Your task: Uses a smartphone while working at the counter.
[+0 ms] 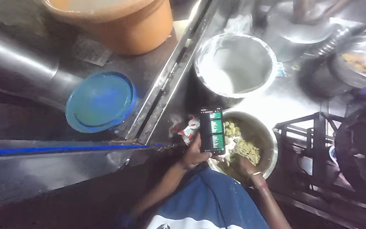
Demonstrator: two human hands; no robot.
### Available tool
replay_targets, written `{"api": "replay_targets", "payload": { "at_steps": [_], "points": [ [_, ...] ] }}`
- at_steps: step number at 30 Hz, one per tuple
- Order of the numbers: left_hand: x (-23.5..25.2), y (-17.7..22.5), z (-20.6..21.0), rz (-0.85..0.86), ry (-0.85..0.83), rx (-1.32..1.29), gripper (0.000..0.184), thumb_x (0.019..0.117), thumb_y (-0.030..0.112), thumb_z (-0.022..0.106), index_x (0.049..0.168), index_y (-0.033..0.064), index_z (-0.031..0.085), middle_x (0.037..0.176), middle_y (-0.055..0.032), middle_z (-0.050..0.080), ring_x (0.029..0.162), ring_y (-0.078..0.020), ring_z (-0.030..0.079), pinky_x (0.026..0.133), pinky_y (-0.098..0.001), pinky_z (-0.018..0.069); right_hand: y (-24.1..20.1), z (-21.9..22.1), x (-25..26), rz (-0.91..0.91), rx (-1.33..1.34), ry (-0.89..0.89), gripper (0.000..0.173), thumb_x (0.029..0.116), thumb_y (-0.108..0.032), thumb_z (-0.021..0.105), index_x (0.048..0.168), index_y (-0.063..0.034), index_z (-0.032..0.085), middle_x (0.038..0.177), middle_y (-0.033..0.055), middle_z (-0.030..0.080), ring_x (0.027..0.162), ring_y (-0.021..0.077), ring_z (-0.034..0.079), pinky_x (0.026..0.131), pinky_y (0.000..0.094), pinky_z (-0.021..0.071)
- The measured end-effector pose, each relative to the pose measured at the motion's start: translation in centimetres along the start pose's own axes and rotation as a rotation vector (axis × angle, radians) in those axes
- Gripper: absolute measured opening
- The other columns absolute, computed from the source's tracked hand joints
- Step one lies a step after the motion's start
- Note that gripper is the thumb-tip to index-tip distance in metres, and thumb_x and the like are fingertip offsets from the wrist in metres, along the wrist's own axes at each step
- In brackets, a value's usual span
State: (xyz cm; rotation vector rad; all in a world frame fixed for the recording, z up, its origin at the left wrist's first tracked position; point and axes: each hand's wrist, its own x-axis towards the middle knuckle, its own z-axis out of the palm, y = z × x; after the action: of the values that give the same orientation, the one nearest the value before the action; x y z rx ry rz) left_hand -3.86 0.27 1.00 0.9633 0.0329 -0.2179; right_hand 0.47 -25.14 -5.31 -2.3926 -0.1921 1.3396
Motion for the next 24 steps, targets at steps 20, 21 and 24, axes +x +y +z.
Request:
{"api": "replay_targets", "payload": {
  "at_steps": [20, 21, 24],
  "points": [
    [-0.8, 0.3, -1.1, -0.009, 0.030, 0.027, 0.102, 0.0763, -0.010, 0.071, 0.155, 0.0073, 0.008, 0.138, -0.0143, 0.057, 0.111, -0.0352, 0.068, 0.081, -0.0559, 0.0641, -0.2, -2.2, 1.9, 0.000, 0.316, 0.428, 0.072, 0.0917, -0.036, 0.076, 0.145, 0.0024, 0.046, 0.126, 0.0264, 0.064, 0.114, 0.0383, 0.065, 0.100, 0.0553, 0.0517],
    [-0.8, 0.3, -0.9, -0.024, 0.030, 0.033, 0.102, 0.0756, -0.012, 0.070, 0.154, 0.0072, 0.007, 0.138, -0.0149, 0.056, 0.111, -0.0360, 0.069, 0.080, -0.0560, 0.0642, -0.3, -2.3, 2.4, -0.012, 0.350, 0.426, 0.087, 0.0909, -0.030, 0.077, 0.157, -0.0006, 0.030, 0.143, 0.0260, 0.055, 0.128, 0.0368, 0.059, 0.109, 0.0512, 0.0481],
    [-0.6, 0.4, -0.7, -0.032, 0.017, 0.035, 0.106, 0.0743, -0.014, 0.070, 0.156, 0.0071, 0.005, 0.141, -0.0168, 0.054, 0.112, -0.0389, 0.068, 0.080, -0.0572, 0.0641, -1.9, -1.9, 3.5, -0.027, 0.074, 0.184, 0.085, 0.0898, -0.023, 0.076, 0.155, 0.0050, 0.031, 0.147, 0.0310, 0.049, 0.134, 0.0429, 0.053, 0.113, 0.0564, 0.0417]
  ]
}}
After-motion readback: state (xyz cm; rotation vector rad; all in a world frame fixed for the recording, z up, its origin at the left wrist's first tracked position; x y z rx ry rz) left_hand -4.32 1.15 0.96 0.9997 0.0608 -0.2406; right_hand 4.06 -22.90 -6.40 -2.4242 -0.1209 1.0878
